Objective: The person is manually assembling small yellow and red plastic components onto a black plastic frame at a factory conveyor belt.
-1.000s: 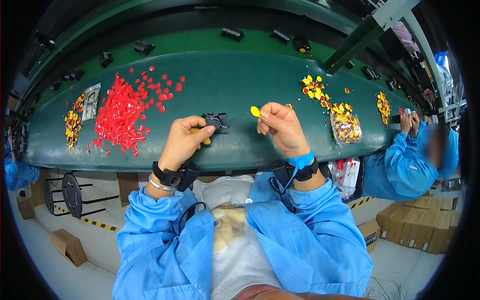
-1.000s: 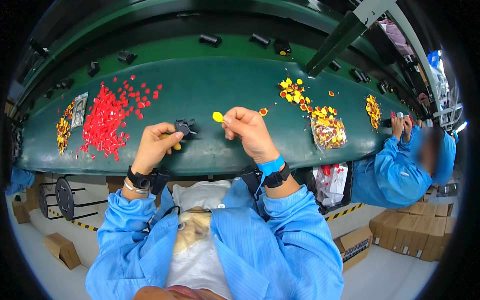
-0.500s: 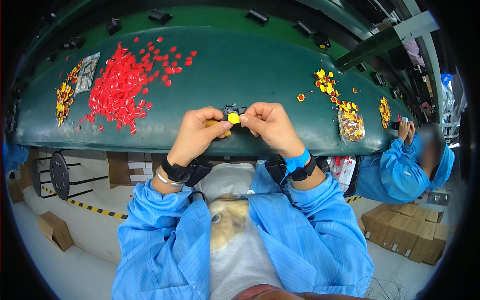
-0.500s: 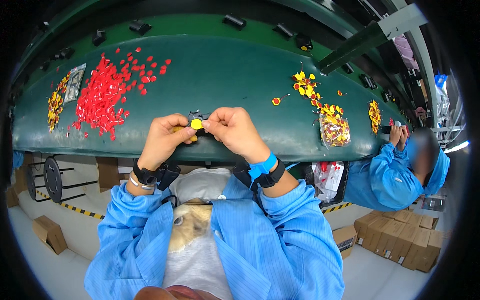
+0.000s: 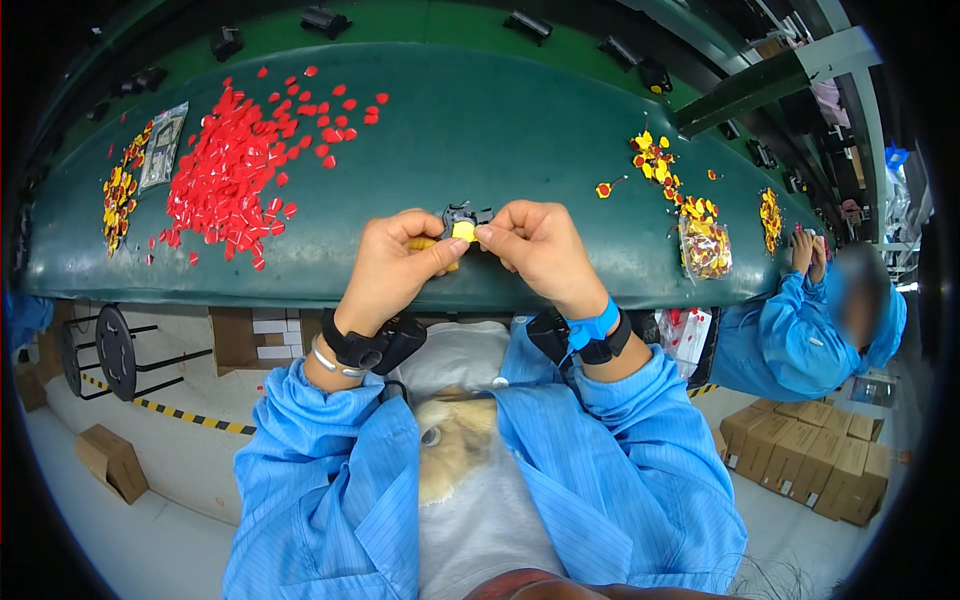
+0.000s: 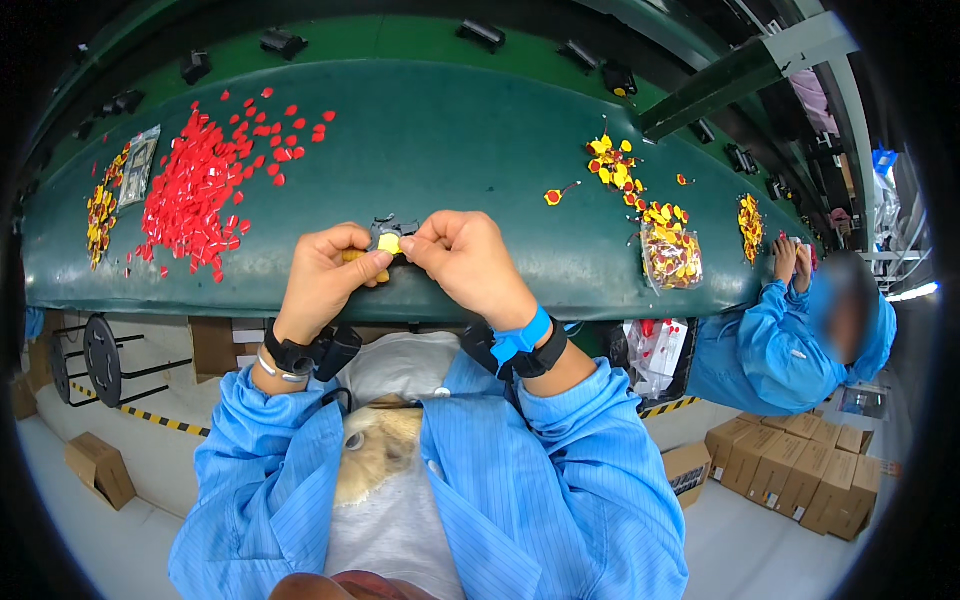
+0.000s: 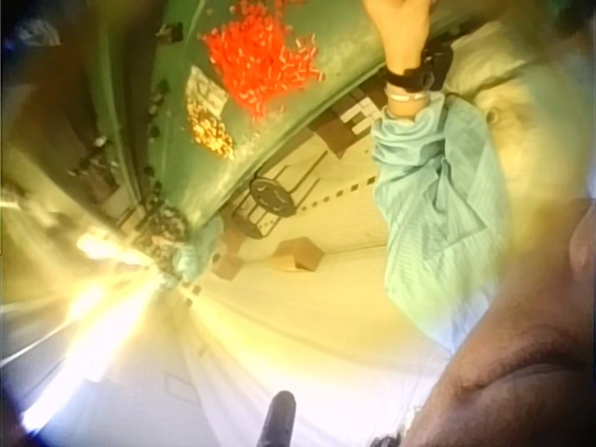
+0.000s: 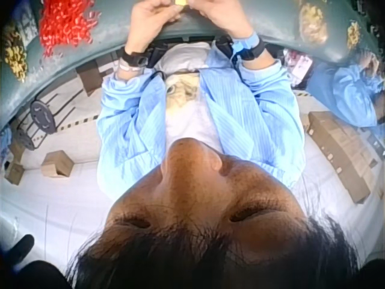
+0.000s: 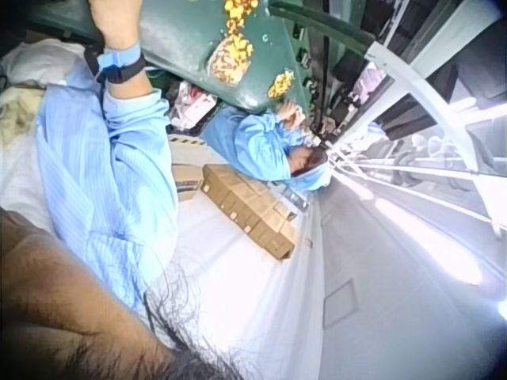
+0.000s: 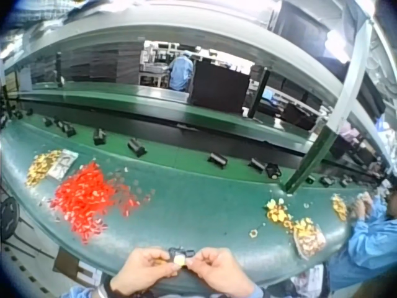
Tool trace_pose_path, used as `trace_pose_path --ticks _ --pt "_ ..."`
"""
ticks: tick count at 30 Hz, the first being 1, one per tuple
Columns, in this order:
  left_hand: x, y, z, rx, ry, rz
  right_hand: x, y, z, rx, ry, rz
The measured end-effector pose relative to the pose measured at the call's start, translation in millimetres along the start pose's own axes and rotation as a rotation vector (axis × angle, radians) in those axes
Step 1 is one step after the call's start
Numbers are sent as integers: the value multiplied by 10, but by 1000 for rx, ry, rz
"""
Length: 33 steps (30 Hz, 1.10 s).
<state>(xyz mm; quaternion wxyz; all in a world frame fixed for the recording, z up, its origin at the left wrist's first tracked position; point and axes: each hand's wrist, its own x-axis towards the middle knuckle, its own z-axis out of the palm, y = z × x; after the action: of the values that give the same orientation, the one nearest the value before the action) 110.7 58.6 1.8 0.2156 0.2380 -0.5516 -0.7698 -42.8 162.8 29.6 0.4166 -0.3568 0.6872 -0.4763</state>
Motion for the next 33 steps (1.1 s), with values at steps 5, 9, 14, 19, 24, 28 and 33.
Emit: trace_pose_path --ticks 5,9,14,19,24,28,33 --pt "-27 -11 -12 38 10 8 -20 0 12 -34 0 73" --pt "-26 -12 27 22 20 28 11 61 41 99 54 -75" --pt "-25 -13 58 29 21 48 53 -72 -23 16 -106 101" --pt "-13 -67 55 96 38 81 33 -22 66 205 -59 5" --pt "-34 -37 84 87 37 76 32 162 99 123 5 -163" --pt "-16 14 45 61 -4 -9 83 143 69 171 -45 -57" --pt "-45 149 -108 123 69 92 166 64 -111 30 -130 -267"
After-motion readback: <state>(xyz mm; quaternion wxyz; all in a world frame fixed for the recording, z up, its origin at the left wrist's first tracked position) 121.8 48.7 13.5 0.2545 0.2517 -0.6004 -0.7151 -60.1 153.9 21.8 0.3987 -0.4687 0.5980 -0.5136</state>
